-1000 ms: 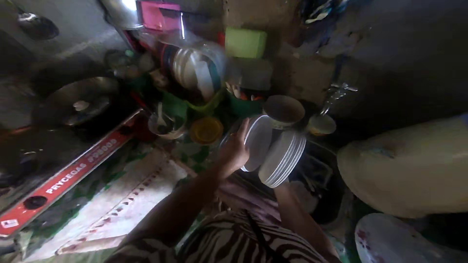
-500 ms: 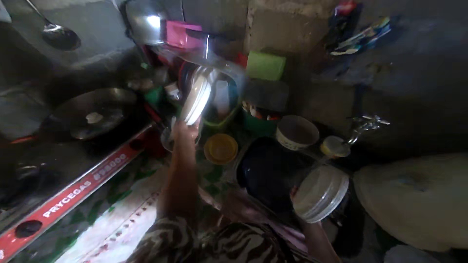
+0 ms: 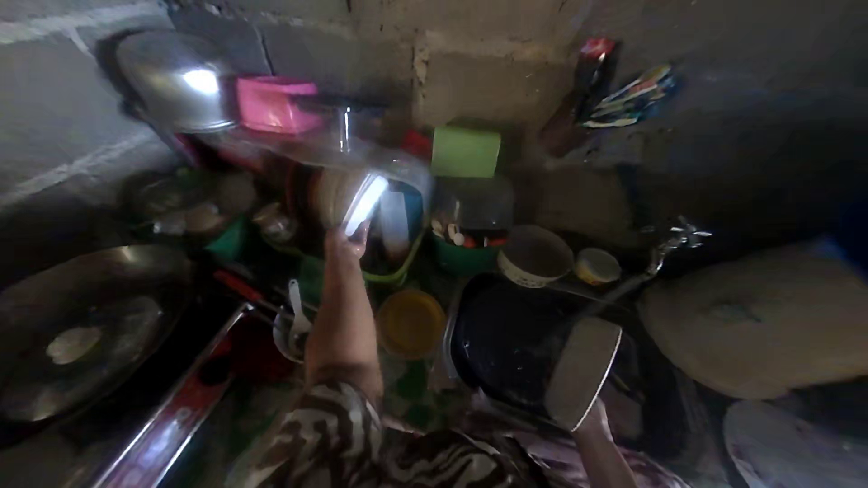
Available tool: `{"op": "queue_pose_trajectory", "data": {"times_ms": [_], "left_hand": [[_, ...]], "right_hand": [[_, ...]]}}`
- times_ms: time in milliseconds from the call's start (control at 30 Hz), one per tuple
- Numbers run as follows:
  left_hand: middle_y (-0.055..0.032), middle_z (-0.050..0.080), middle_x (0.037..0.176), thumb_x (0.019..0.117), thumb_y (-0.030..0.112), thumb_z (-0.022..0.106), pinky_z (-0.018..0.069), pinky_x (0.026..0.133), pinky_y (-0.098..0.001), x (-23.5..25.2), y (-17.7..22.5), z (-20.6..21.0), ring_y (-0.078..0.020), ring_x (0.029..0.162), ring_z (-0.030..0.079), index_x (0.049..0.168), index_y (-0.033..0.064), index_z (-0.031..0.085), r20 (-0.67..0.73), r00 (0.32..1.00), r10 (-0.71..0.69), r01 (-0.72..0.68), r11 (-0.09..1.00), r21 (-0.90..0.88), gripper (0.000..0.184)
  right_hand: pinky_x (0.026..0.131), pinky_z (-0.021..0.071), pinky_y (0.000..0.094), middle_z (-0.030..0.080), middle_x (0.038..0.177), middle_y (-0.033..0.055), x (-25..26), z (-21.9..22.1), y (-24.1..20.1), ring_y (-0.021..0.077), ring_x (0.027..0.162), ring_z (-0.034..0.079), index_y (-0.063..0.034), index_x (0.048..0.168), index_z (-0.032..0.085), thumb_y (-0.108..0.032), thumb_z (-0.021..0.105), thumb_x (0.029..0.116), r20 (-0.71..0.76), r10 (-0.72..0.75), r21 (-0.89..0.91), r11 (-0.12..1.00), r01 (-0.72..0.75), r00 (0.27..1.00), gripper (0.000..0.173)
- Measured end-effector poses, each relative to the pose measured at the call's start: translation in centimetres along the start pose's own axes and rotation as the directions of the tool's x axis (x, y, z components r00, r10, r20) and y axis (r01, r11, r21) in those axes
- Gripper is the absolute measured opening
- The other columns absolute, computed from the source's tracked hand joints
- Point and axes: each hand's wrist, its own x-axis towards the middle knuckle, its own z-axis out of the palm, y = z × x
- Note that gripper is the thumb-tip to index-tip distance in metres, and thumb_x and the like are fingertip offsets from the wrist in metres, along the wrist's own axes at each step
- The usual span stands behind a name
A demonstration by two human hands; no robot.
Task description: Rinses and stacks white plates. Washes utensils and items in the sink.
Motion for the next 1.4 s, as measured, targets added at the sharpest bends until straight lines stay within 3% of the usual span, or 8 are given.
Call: {"op": "queue_pose_trajectory", "data": {"times_ms": [100,200,367,533,633,833,1133,1400], "left_hand": [[-0.0133,0.054,0.135,0.1101,0.02,0.043,0.0518,0.09,-0.033,0.3,0.5,2.4,-0.0221,0.108,0.06,0.146,0.0104,0.042,-0.041,0.991,-0.127,0.134,0.951,0.28,0.037],[-0.0119,0.062,0.111,0.1047,0.036,0.054,0.0539,0.07,-0.0291,7.9,-3.1,1.2,-0.0172,0.085,0.062,0.132,0.0078,0.055,0.084,0.996,0.012,-0.059,0.802,0.595,0.039],[-0.023,0.05,0.146,0.1077,0.036,0.047,0.0497,0.1,-0.0531,8.8,-1.9,0.5,-0.035,0.125,0.055,0.152,0.0043,0.04,0.131,0.973,0.189,-0.206,0.46,0.864,0.054],[-0.0244,0.056,0.137,0.1065,0.015,0.048,0.0465,0.105,-0.0397,-2.5,-8.4,-0.9,-0.0264,0.121,0.058,0.144,-0.0043,0.047,0.602,0.648,0.467,-0.731,0.159,0.664,0.042],[-0.0271,0.057,0.137,0.1065,0.011,0.047,0.0499,0.103,-0.043,-10.3,-18.2,-2.0,-0.0294,0.12,0.061,0.142,-0.0071,0.049,0.832,0.553,0.042,-0.832,0.076,0.549,0.04],[-0.009,0.047,0.158,0.1123,0.027,0.041,0.0387,0.118,-0.0472,-15.2,-33.7,2.4,-0.0238,0.143,0.047,0.156,0.0147,0.044,0.687,0.397,-0.608,-0.781,0.168,0.601,0.046],[-0.0162,0.056,0.145,0.1077,0.017,0.052,0.0582,0.096,-0.0479,-17.7,-37.6,6.1,-0.0282,0.121,0.064,0.153,0.0098,0.046,0.476,0.525,-0.706,-0.536,0.16,0.829,0.047],[-0.0206,0.061,0.136,0.1014,0.019,0.061,0.0485,0.107,-0.053,-21.2,-37.9,8.0,-0.0319,0.127,0.06,0.143,0.0051,0.054,0.635,0.55,-0.543,-0.829,-0.263,0.493,0.045]], "right_hand": [[0.089,0.0546,0.0299,0.061,0.119,0.0071,-1.1,1.5,-0.8,0.0085,0.103,0.062,-0.0044,0.144,0.043,-0.024,0.03,0.1118,-0.013,0.085,0.184,0.98,-0.081,0.996,0.04],[0.088,0.0557,0.0319,0.062,0.122,0.0072,-1.5,2.9,-1.9,0.0095,0.104,0.063,-0.0082,0.148,0.04,-0.029,0.031,0.1125,-0.081,0.147,0.21,0.969,-0.128,0.986,0.042],[0.097,0.0531,0.0375,0.06,0.134,0.0132,0.2,3.4,-2.9,0.0161,0.114,0.062,-0.0096,0.154,0.039,-0.031,0.044,0.1105,-0.25,0.166,0.102,0.984,-0.144,0.954,0.049],[0.099,0.0526,0.0389,0.056,0.14,0.0174,4.1,1.1,-3.4,0.0207,0.119,0.061,-0.0065,0.156,0.034,-0.025,0.043,0.1114,-0.285,0.164,0.176,0.977,-0.117,0.944,0.049],[0.1,0.0522,0.0407,0.059,0.137,0.0193,7.4,-0.9,-2.3,0.0236,0.119,0.061,-0.003,0.15,0.043,-0.027,0.045,0.1109,-0.339,0.194,0.17,0.975,-0.143,0.921,0.046],[0.097,0.0534,0.0359,0.058,0.132,0.0198,11.6,-2.6,-1.1,0.0202,0.114,0.06,0.0032,0.146,0.044,-0.02,0.04,0.1117,-0.234,0.126,0.23,0.971,-0.071,0.964,0.041],[0.097,0.0547,0.0446,0.061,0.131,0.0209,15.8,-6.8,-0.3,0.0268,0.115,0.063,-0.002,0.145,0.049,-0.031,0.046,0.1103,-0.041,0.192,0.17,0.968,-0.182,0.981,0.045],[0.09,0.0568,0.0416,0.063,0.124,0.0169,16.8,-5.9,0.6,0.022,0.105,0.065,-0.0033,0.145,0.046,-0.026,0.048,0.1094,0.058,0.169,0.384,0.906,-0.178,0.984,0.042]]}}
